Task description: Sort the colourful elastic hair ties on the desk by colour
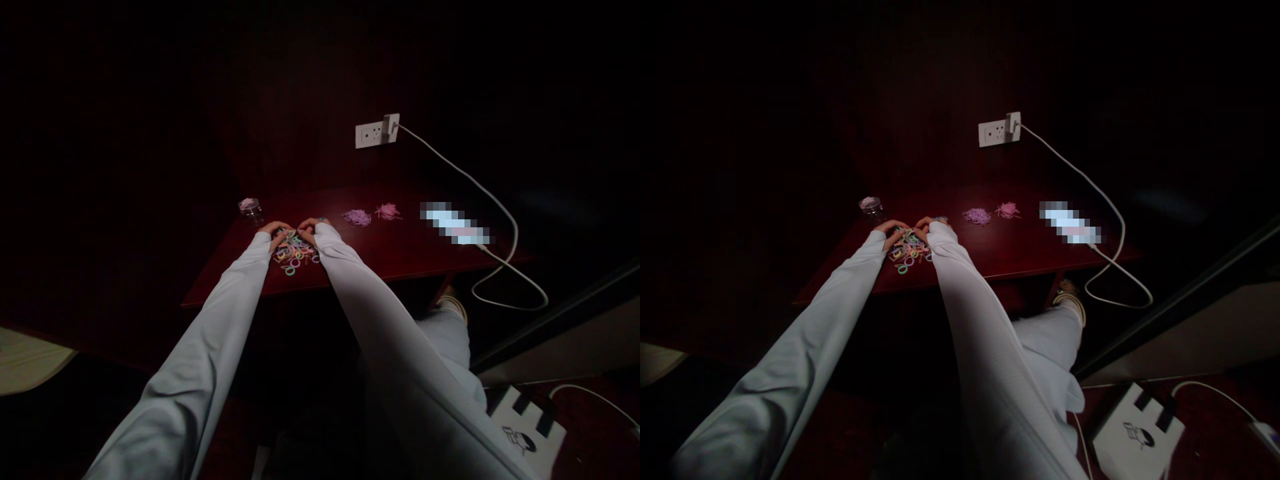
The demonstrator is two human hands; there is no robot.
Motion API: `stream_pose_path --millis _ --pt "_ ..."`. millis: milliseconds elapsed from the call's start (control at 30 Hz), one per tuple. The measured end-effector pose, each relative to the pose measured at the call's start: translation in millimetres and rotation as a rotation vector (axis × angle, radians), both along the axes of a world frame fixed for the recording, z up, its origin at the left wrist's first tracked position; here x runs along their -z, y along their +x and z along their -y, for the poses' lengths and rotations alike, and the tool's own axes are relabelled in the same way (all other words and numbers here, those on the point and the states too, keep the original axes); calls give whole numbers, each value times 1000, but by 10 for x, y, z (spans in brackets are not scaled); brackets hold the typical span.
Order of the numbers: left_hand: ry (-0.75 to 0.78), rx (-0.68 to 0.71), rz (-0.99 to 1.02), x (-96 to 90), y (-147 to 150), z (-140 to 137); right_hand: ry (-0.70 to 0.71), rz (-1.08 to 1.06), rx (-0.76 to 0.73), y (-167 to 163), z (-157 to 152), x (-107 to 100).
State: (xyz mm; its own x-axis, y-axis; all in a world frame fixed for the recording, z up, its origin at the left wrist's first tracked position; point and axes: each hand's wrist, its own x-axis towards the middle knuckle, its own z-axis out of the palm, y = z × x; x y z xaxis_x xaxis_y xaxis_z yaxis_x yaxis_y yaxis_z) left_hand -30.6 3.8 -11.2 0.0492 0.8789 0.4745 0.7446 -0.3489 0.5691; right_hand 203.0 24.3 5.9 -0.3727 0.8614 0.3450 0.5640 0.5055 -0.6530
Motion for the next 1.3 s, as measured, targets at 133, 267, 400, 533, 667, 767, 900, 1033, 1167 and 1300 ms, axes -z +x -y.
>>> stream_pose_path --millis 133,267,400,533,667,767,900,1033,1167,1300 --pt "34 21 -7 -40 38 59 -110 41 1 -75 76 -90" --pt "30 54 -30 -73 64 120 -101 53 47 -158 149 -120" --pt "29 56 -26 -100 92 160 -106 87 36 -177 197 -129" --pt "26 39 -16 -122 113 173 -121 76 47 -110 192 -159" --pt "40 27 -3 -111 104 167 -161 48 35 -20 104 -139" --pt "57 29 4 -78 81 155 -171 -12 48 17 -12 -69" --pt "84 63 18 -37 71 145 -172 -158 44 15 -181 33" --pt "157 177 18 -33 87 140 -216 -310 1 -7 -267 82" --pt "197 222 14 -54 79 138 -282 -444 -55 -45 -255 90" --pt "153 186 -24 -59 59 132 -343 -540 -109 -142 -237 99"
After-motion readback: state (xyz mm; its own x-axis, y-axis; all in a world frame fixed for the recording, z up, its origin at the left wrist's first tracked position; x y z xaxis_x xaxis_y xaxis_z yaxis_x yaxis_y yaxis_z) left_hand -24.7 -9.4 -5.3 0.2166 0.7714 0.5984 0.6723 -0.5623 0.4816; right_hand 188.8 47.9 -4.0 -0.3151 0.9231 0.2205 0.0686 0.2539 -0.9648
